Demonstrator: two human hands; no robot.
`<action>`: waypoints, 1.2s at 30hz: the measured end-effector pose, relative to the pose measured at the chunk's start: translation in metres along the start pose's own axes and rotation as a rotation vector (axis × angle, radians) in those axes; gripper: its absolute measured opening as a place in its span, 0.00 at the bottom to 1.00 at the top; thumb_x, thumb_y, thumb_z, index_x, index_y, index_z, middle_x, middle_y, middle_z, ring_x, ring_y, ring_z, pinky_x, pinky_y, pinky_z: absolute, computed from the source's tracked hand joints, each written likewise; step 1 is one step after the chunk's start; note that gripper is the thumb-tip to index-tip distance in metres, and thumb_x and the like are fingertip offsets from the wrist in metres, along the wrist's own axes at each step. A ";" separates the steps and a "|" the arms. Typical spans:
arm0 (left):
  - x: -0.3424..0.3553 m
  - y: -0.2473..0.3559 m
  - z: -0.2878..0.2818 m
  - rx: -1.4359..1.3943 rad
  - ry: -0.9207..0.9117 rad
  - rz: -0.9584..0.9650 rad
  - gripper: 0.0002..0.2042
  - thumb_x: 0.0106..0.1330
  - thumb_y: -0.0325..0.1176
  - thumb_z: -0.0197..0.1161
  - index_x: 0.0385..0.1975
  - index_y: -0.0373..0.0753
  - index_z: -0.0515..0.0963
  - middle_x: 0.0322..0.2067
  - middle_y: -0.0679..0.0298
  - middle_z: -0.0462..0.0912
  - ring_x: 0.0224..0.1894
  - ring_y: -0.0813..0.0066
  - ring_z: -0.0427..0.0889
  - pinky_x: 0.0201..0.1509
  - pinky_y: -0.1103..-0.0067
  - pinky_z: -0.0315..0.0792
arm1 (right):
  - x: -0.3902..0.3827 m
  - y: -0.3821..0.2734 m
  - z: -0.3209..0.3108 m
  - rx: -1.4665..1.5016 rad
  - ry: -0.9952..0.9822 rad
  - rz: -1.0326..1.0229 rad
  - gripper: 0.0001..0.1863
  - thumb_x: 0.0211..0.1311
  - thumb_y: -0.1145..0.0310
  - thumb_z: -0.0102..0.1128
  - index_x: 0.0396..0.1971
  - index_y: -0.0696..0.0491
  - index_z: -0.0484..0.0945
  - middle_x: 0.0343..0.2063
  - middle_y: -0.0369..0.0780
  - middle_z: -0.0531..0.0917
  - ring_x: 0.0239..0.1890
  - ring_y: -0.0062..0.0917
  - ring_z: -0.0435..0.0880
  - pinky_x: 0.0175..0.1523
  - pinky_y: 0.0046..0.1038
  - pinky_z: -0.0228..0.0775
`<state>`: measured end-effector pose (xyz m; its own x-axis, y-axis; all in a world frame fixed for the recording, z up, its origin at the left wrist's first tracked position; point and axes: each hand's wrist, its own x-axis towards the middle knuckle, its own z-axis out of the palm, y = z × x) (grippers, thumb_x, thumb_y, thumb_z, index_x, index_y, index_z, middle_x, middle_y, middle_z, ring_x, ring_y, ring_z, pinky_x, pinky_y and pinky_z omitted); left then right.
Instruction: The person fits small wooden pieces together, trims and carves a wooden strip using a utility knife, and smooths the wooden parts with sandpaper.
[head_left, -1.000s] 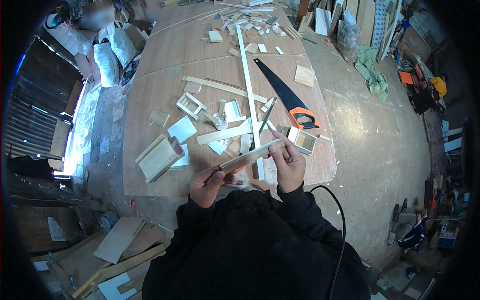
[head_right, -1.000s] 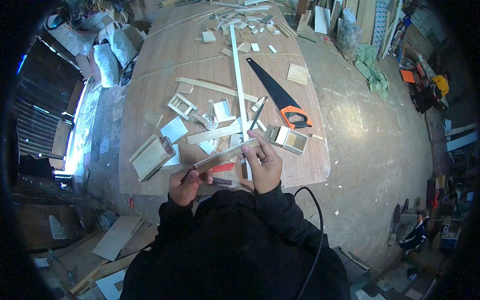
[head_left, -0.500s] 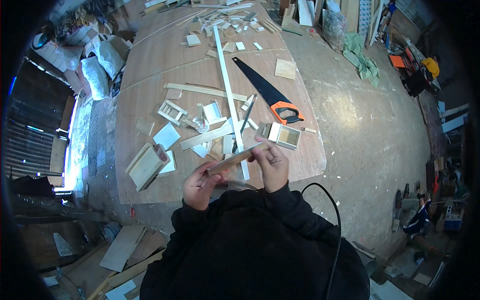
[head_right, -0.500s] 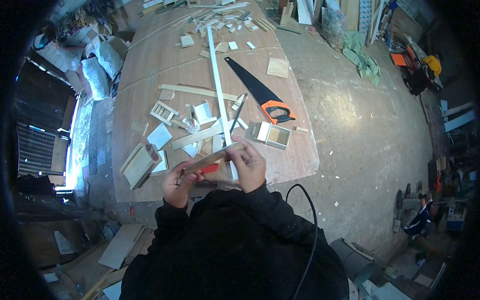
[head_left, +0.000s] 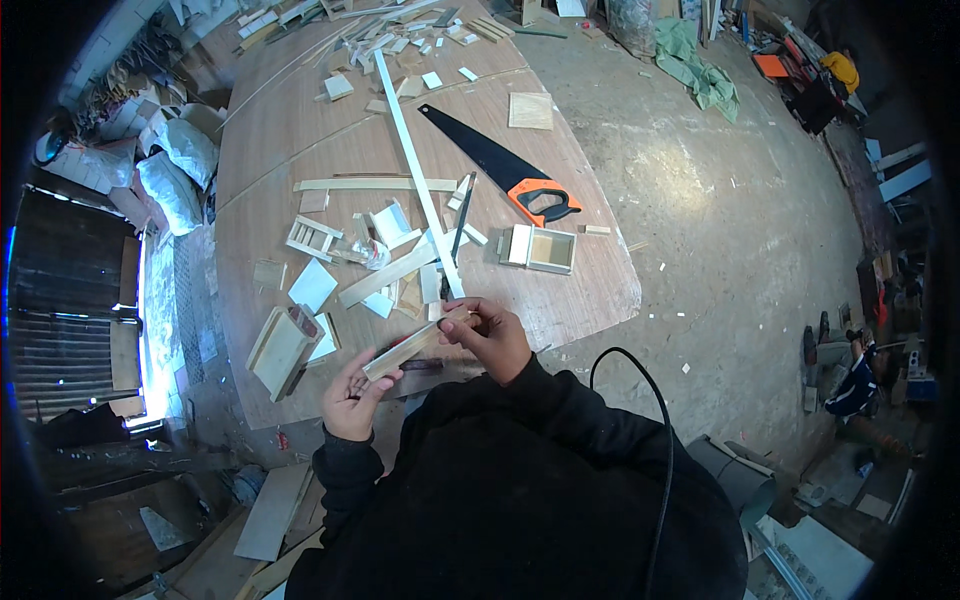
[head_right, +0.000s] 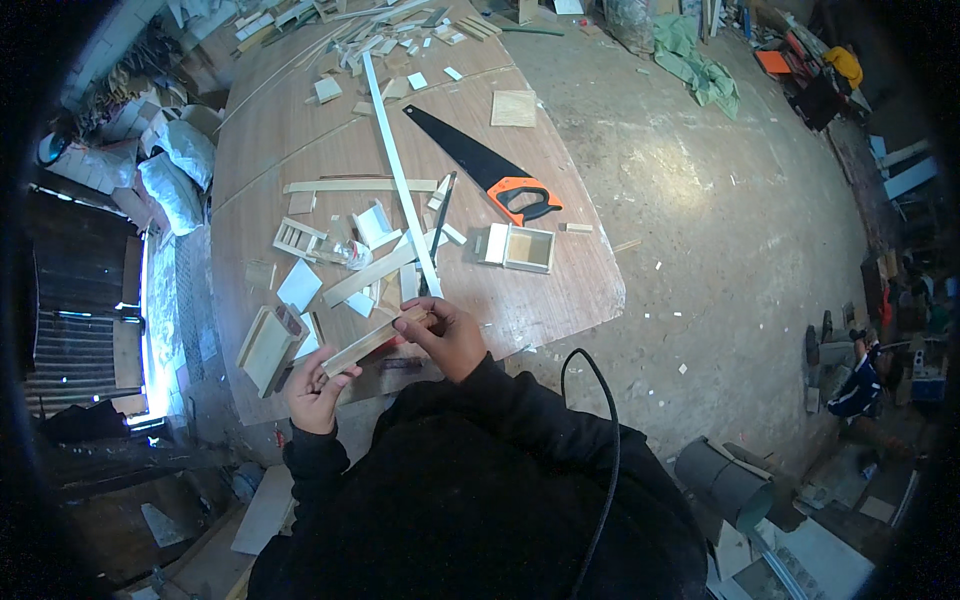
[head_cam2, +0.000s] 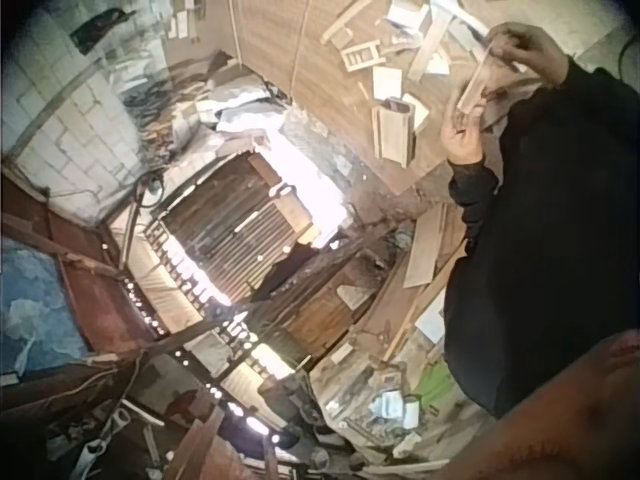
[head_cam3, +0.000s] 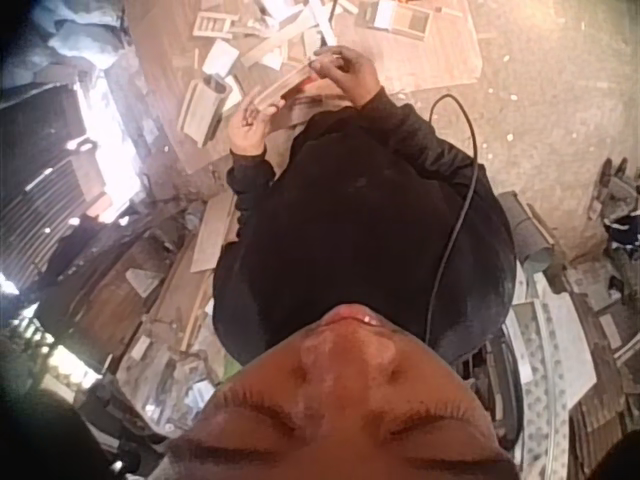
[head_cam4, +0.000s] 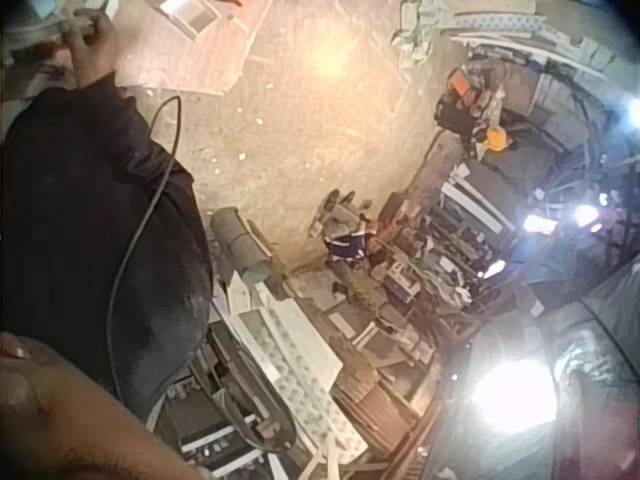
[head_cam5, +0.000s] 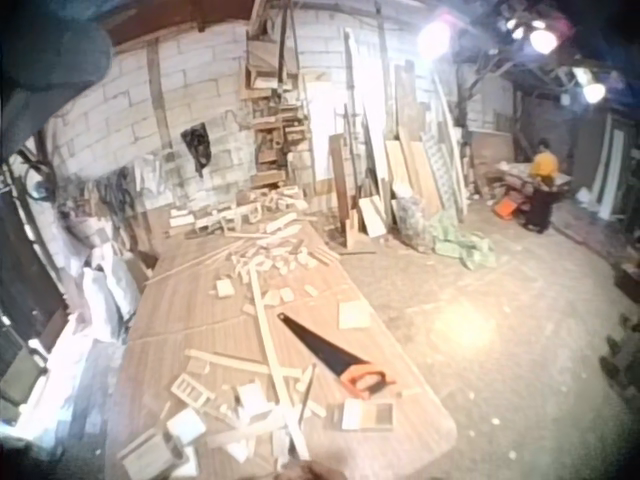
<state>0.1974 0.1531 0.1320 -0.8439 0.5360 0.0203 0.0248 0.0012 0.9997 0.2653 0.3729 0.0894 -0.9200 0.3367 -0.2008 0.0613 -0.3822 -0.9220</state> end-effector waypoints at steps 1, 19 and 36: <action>-0.001 -0.002 0.000 0.002 -0.003 -0.001 0.18 0.66 0.26 0.63 0.54 0.28 0.73 0.37 0.52 0.84 0.39 0.64 0.85 0.48 0.74 0.77 | -0.001 0.001 -0.001 0.003 0.003 0.000 0.18 0.64 0.72 0.64 0.52 0.60 0.75 0.31 0.35 0.84 0.35 0.15 0.84 0.38 0.15 0.72; 0.003 -0.014 -0.022 -0.033 -0.031 -0.182 0.16 0.65 0.25 0.64 0.51 0.26 0.75 0.36 0.51 0.84 0.36 0.65 0.86 0.45 0.75 0.78 | -0.012 -0.013 -0.025 -0.758 -0.147 -0.477 0.16 0.52 0.66 0.71 0.42 0.51 0.85 0.35 0.42 0.84 0.39 0.36 0.83 0.45 0.33 0.75; -0.024 -0.043 -0.041 -0.116 -0.063 -0.390 0.15 0.66 0.21 0.59 0.52 0.25 0.74 0.37 0.53 0.85 0.37 0.68 0.86 0.45 0.77 0.78 | -0.016 0.011 -0.020 -0.809 -0.406 -0.445 0.13 0.50 0.65 0.72 0.36 0.52 0.85 0.32 0.39 0.82 0.38 0.34 0.81 0.44 0.33 0.74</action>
<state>0.1945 0.1062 0.0888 -0.7432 0.5651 -0.3583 -0.3544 0.1218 0.9271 0.2888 0.3802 0.0754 -0.9762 -0.0698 0.2053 -0.2143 0.4564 -0.8636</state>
